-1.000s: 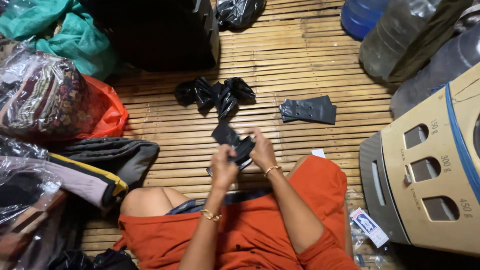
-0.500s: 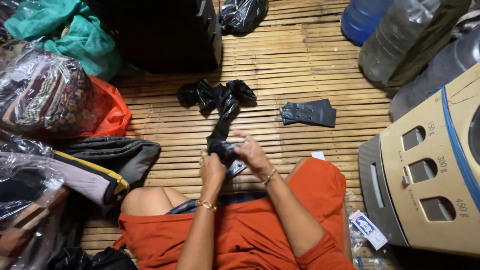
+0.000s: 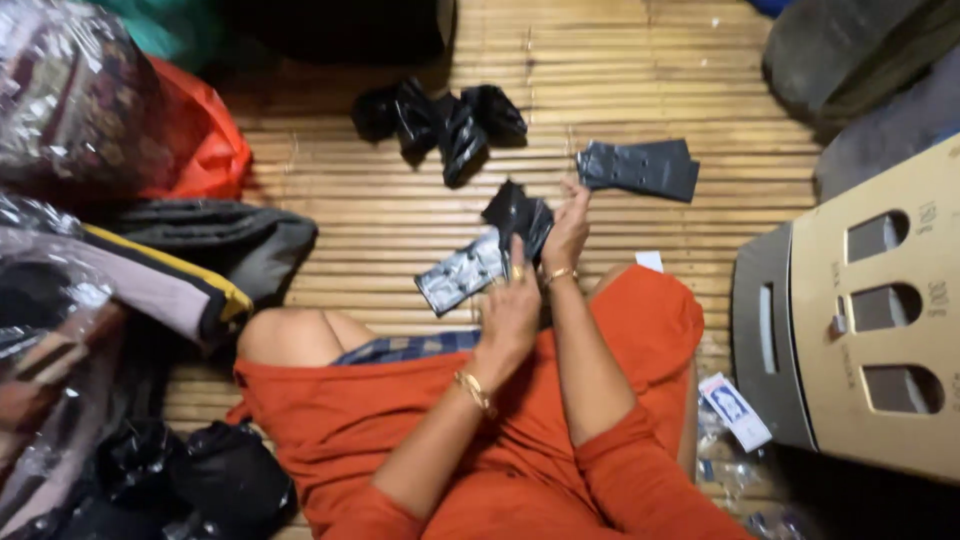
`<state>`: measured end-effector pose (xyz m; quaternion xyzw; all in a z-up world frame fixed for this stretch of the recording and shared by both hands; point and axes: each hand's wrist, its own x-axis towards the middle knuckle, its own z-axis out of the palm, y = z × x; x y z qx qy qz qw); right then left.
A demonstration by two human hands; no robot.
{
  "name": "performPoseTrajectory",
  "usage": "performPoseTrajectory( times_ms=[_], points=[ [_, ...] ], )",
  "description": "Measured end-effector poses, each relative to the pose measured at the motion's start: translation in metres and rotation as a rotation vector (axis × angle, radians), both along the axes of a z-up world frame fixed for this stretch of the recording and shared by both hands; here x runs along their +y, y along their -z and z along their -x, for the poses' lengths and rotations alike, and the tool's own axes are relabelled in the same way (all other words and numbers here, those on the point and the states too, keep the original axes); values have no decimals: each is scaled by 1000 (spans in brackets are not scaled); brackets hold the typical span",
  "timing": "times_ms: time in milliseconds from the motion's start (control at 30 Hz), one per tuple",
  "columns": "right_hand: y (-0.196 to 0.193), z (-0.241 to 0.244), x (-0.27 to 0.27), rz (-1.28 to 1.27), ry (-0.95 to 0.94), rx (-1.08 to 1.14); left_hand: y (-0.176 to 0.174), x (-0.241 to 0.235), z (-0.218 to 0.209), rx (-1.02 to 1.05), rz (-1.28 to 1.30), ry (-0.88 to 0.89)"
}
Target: The person sits on a bamboo mat and places small black items into black plastic bags. They seal each bag and set it aside on the floor. The person handles the items and bags by hand without using any tools.
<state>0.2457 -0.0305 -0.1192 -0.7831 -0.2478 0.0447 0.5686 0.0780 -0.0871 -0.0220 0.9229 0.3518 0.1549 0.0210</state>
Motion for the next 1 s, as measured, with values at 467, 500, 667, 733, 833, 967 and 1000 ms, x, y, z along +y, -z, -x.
performPoseTrajectory(
  times_ms=[467, 500, 667, 733, 833, 967, 1000],
  points=[
    [-49, 18, -7, -92, -487, 263, 1, 61, 39, -352, 328, 53],
    [-61, 18, -10, -274, -696, 496, -23, 56, 42, -361, 365, 81],
    [-62, 4, -26, -188, -861, 738, 33, 156, 73, -194, 498, -88],
    [-48, 6, -16, -143, -730, 747, -4, 178, 71, -341, 467, -136],
    [3, 25, 5, -36, -580, 683, -32, 204, 58, -694, 184, -20],
    [42, 88, 23, 46, -755, 25, -32, 215, 54, -690, 413, -51],
    [39, 113, 21, 131, -775, -24, -29, 211, 58, -729, 424, -55]
  ],
)
